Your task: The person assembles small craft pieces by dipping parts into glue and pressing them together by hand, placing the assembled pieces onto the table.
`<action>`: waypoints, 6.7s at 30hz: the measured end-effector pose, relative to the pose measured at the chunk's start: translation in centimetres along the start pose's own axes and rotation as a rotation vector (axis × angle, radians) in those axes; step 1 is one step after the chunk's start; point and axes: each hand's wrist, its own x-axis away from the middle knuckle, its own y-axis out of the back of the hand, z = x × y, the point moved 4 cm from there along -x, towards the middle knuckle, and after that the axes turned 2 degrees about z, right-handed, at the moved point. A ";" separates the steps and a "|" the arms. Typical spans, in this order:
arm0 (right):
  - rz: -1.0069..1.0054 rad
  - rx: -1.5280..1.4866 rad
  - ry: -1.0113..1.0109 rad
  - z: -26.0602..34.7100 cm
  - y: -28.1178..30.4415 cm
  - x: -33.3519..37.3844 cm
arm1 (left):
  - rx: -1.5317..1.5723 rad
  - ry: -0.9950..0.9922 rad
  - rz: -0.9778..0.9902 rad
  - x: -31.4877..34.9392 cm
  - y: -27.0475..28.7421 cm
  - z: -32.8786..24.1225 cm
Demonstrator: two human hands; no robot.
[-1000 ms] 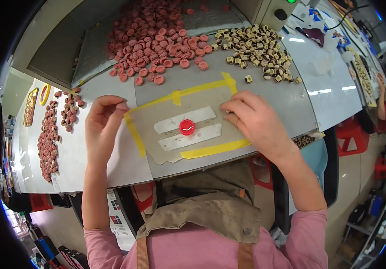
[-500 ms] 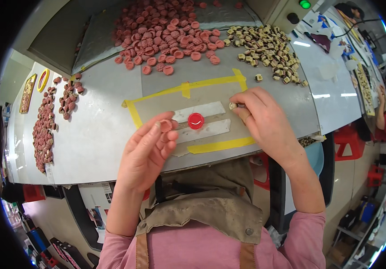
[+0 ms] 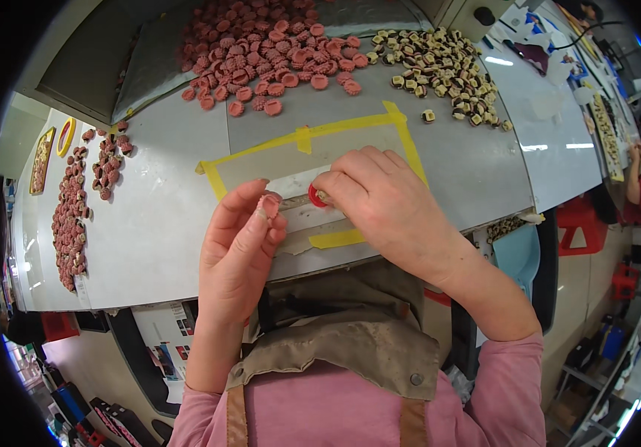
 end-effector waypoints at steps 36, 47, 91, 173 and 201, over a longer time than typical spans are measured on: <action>-0.194 -0.420 -0.005 1.0 -1.6 3.2 | -0.633 -0.330 0.151 0.3 -3.2 1.6; -0.183 -0.244 -0.009 0.2 1.4 3.1 | -1.201 -0.467 0.053 0.4 -2.3 -1.7; 0.269 0.183 -0.243 -0.8 4.8 3.9 | -0.282 -0.428 0.042 1.3 0.0 -2.7; -0.162 -0.419 0.019 -0.6 -1.7 1.1 | -0.441 -0.310 0.118 -2.1 -1.9 1.2; -0.212 0.330 -0.240 -18.9 2.7 4.5 | -1.688 -1.095 -0.642 -3.7 13.6 -11.9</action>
